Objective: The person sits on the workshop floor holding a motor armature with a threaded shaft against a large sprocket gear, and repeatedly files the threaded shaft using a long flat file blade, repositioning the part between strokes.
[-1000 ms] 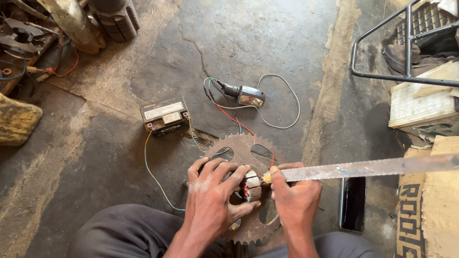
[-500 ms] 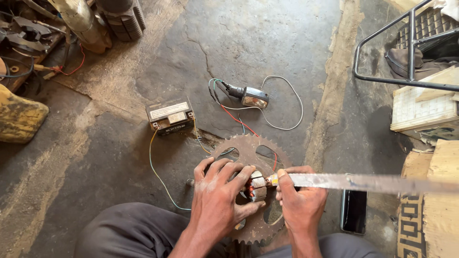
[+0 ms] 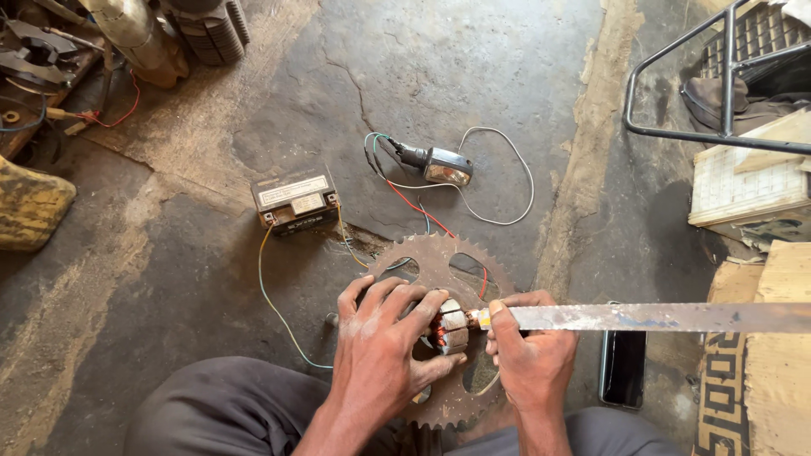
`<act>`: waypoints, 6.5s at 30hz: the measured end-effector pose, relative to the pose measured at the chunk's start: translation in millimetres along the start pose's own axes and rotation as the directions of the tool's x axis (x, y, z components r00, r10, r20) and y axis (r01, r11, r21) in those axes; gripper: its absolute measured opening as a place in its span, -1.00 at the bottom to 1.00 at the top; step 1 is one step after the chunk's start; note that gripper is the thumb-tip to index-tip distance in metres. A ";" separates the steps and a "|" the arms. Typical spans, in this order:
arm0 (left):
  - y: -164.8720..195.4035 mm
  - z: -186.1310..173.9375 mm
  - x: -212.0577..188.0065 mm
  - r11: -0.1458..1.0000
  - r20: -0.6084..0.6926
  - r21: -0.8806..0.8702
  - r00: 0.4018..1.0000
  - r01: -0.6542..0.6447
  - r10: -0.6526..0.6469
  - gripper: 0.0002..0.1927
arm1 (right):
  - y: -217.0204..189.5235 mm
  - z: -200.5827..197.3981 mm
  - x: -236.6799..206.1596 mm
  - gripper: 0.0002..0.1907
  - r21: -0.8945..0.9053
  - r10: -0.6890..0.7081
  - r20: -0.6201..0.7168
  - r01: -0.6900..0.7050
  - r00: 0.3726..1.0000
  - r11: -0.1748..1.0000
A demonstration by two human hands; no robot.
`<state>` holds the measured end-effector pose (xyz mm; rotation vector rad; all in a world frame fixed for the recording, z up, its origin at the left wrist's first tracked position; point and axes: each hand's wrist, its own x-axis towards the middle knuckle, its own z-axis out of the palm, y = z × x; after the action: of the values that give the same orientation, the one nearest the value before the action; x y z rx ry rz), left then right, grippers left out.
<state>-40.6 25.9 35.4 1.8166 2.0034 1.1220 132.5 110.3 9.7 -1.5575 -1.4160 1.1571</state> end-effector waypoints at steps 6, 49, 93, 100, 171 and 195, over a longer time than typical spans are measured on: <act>0.6 0.2 0.6 1.000 0.000 -0.011 1.000 0.012 -0.012 -0.30 | -0.9 0.8 -0.3 -0.83 0.100 0.008 0.028 -0.011 1.000 0.995; 1.9 -1.7 1.0 1.000 0.001 -0.013 1.000 -0.002 0.002 -0.29 | 11.0 -10.4 0.9 -0.84 0.100 0.017 0.104 -0.027 0.994 0.995; 1.4 -1.8 1.2 1.000 0.021 -0.007 0.999 0.026 -0.026 -0.27 | -14.3 -1.4 -1.4 -0.81 0.000 -0.016 0.011 0.016 1.000 1.000; 1.8 -2.9 0.8 1.000 0.015 0.005 1.000 0.002 -0.003 -0.29 | -3.7 2.7 -8.2 -0.85 -0.150 -0.161 -0.028 0.155 0.987 0.977; 2.6 -2.8 2.2 0.996 0.101 0.066 0.994 -0.053 0.047 -0.26 | 0.8 7.5 -7.2 -0.79 -0.124 -0.238 -0.018 0.234 0.971 0.964; 0.1 -0.9 -1.9 0.999 0.017 0.004 0.999 -0.033 0.033 -0.26 | 9.5 7.2 -10.4 -0.84 0.106 -0.089 -0.055 0.094 0.994 0.990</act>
<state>-40.7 23.7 35.6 1.8622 1.9749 1.1081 129.0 98.4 0.0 -1.4220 -1.3547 1.1134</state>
